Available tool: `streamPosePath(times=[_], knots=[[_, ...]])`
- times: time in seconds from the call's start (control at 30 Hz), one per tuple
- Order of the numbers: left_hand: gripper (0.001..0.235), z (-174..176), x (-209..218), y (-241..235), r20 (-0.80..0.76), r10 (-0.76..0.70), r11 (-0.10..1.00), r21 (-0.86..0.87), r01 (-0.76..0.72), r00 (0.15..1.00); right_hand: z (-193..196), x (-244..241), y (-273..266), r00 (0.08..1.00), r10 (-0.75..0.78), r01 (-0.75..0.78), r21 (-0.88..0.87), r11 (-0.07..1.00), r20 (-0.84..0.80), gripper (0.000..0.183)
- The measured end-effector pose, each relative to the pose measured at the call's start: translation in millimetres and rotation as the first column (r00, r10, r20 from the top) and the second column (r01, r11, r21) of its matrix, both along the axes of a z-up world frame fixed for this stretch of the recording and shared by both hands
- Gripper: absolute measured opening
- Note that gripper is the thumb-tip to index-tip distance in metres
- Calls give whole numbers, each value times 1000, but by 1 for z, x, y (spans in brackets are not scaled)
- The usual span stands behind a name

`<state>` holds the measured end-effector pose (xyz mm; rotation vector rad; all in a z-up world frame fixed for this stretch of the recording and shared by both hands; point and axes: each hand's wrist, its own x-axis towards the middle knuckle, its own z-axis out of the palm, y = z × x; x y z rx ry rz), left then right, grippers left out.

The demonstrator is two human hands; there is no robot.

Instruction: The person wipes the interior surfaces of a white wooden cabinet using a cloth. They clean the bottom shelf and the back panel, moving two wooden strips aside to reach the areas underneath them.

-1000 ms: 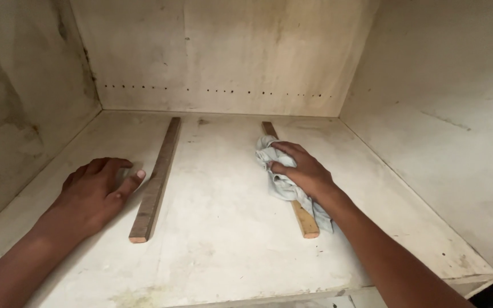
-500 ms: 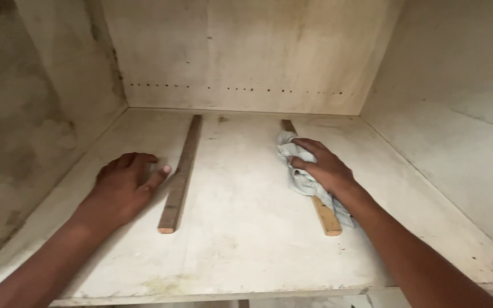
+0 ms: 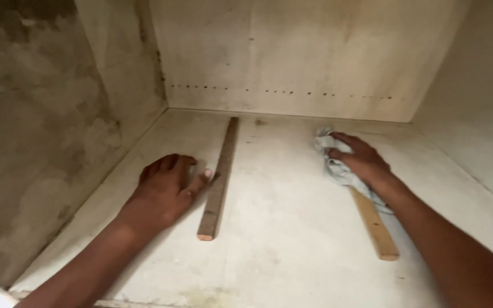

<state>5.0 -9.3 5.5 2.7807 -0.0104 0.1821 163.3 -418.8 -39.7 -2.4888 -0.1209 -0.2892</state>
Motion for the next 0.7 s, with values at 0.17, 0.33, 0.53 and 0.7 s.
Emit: streamPosePath(times=[0.17,0.33,0.53,0.7], knots=[[72,1,-1,1,9,-21,1000,7,21,1000,8,35,7,998,-55,54,-35,998,-22,74],[70,1,3,6,32,-46,999,-17,46,998,6,96,3,997,-71,70,-37,997,-43,76],[66,4,5,9,24,7,985,-175,-2,1000,11,125,7,999,-18,20,54,998,-40,69],[61,7,4,8,24,31,988,-152,-27,999,12,111,11,998,-54,57,78,995,-37,68]])
